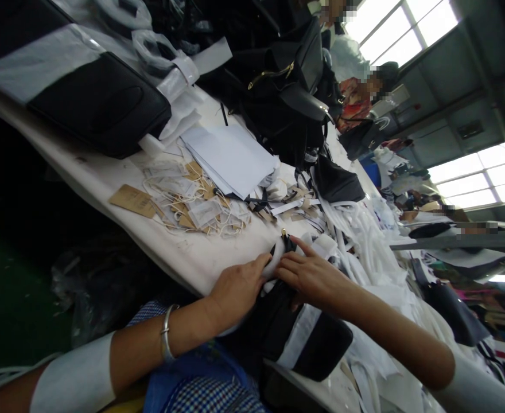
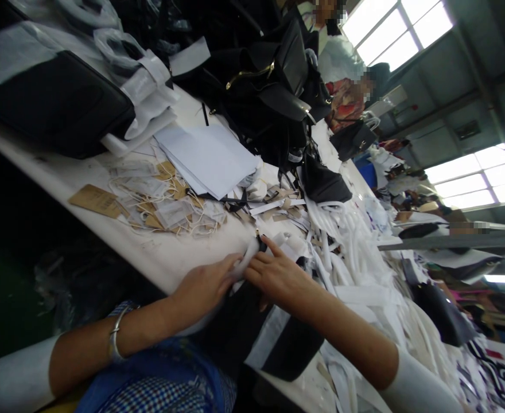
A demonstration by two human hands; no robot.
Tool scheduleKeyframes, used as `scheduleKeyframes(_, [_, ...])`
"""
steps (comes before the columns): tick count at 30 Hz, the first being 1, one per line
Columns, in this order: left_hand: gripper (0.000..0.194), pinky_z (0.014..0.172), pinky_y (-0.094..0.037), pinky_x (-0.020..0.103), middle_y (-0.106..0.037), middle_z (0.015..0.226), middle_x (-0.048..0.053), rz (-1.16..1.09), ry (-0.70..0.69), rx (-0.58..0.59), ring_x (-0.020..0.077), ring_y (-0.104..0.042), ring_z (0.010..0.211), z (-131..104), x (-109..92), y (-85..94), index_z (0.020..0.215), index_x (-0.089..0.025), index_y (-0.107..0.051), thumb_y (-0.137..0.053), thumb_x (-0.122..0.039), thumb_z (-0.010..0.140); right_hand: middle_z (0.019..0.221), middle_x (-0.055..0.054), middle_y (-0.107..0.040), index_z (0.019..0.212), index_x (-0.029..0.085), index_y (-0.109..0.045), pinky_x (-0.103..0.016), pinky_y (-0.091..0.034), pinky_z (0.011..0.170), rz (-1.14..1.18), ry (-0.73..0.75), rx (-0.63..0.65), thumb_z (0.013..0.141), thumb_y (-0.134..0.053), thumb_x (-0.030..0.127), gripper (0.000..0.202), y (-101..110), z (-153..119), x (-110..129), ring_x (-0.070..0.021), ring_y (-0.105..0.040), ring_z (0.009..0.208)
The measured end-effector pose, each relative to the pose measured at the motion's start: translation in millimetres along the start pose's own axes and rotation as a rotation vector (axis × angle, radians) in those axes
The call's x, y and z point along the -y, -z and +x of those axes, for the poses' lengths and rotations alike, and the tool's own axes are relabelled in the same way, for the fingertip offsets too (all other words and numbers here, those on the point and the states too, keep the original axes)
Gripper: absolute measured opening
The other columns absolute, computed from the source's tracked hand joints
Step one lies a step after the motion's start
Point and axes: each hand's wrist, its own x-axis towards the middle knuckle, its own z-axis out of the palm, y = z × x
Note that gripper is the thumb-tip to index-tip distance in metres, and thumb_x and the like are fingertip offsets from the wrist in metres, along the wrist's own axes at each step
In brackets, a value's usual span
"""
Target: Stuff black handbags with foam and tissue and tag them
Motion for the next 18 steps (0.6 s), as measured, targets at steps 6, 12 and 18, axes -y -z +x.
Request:
scheduleKeyframes(6, [0.048, 0.092, -0.052, 0.037, -0.059, 0.127, 0.011, 0.072, -0.175, -0.105, 0.0244, -0.061, 0.111, -1.6, 18.1, 9.9, 0.138, -0.022, -0.046, -0.057, -0.019, 0.092, 0.106, -0.006, -0.070, 0.112, 0.019, -0.063, -0.054, -0.009, 0.121, -0.017, -0.002, -0.015, 0.075, -0.081, 0.037, 0.045, -6.0, -1.1, 0.0, -0.0268, -0.061, 0.107])
scheduleKeyframes(12, [0.056, 0.111, -0.041, 0.037, -0.056, 0.141, 0.010, 0.095, -0.526, 0.208, 0.0234, -0.048, 0.135, -14.3, 48.6, 46.7, 0.124, -0.017, -0.060, -0.044, 0.009, 0.078, 0.105, -0.007, -0.069, 0.112, 0.019, -0.063, -0.054, -0.008, 0.121, -0.021, 0.012, -0.022, 0.074, -0.082, 0.037, 0.047, -6.6, -1.1, 0.2, -0.0279, -0.061, 0.107])
scheduleKeyframes(18, [0.065, 0.117, -0.034, 0.034, -0.032, 0.158, 0.016, 0.161, -0.643, 0.407, 0.0253, -0.028, 0.147, -34.1, 50.6, 63.6, 0.140, -0.014, -0.049, -0.055, 0.002, 0.078, 0.100, -0.005, -0.070, 0.108, 0.022, -0.065, -0.054, -0.011, 0.120, -0.013, 0.005, -0.053, 0.072, -0.082, 0.030, 0.040, -7.4, 1.4, 0.2, -0.0271, -0.063, 0.101])
